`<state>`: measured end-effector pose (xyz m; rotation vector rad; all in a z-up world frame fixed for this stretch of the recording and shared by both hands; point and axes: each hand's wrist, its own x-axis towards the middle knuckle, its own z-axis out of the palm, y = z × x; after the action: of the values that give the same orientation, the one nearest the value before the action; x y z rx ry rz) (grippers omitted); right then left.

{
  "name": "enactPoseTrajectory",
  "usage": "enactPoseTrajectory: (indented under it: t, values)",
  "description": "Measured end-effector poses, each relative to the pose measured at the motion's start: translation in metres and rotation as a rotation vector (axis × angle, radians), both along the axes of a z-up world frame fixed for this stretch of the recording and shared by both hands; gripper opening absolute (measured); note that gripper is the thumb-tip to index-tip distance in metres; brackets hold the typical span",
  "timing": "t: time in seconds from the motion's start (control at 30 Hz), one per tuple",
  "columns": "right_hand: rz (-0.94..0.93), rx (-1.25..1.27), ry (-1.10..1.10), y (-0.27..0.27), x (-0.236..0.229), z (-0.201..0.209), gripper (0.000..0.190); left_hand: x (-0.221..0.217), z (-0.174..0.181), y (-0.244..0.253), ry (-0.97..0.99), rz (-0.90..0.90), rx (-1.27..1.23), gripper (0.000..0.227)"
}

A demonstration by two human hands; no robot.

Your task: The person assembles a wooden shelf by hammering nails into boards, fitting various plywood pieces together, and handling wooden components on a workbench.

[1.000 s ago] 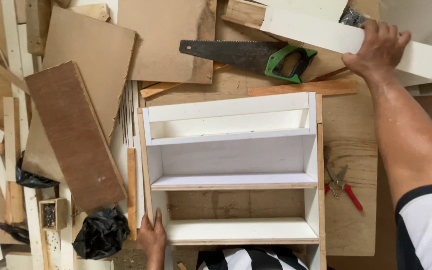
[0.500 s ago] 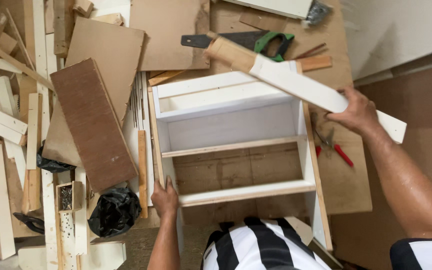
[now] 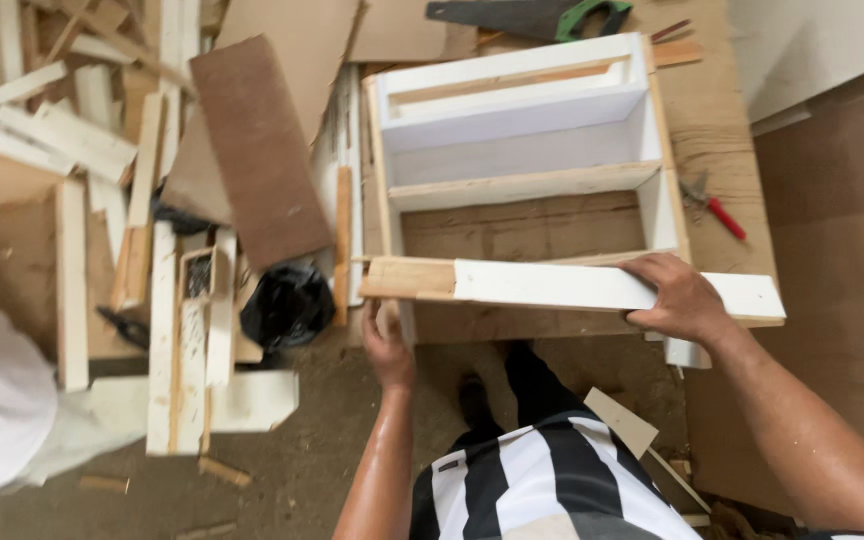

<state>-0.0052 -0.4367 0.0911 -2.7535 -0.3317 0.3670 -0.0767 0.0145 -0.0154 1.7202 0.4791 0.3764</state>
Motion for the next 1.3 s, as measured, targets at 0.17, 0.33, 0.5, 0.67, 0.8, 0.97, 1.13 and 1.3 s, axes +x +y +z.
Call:
enactPoseTrajectory:
  t: [0.17,0.33,0.5,0.67,0.8,0.97,1.13,1.3]
  values:
    - [-0.205,0.010,0.060,0.012,-0.033,0.006,0.084,-0.038,0.021,0.018,0.449,-0.149,0.451,0.082]
    - [-0.347,0.005,-0.188,-0.016,-0.039,0.014,0.076,-0.048,-0.003,0.014,0.665,-0.237,0.359,0.056]
    - [-0.551,0.070,-0.283,-0.058,-0.015,0.001,0.073,-0.052,0.000,0.017,0.614,-0.229,0.383,0.051]
    - [-0.741,0.155,-0.344,-0.105,0.042,-0.022,0.069,-0.030,0.018,0.019,0.772,-0.242,0.305,0.053]
    - [-0.785,0.119,-0.328,-0.150,0.106,-0.046,0.068,0.007,0.008,0.016,0.822,-0.161,0.340,0.050]
    - [-0.646,0.077,-0.364,-0.196,0.191,-0.095,0.064,0.055,-0.008,0.006,0.813,-0.068,0.394,0.040]
    - [-0.509,0.017,-0.326,-0.211,0.278,-0.143,0.068,0.069,-0.001,-0.011,0.881,0.028,0.472,0.035]
    - [-0.508,-0.030,-0.275,-0.199,0.335,-0.172,0.067,0.069,-0.001,-0.011,0.860,0.051,0.435,0.035]
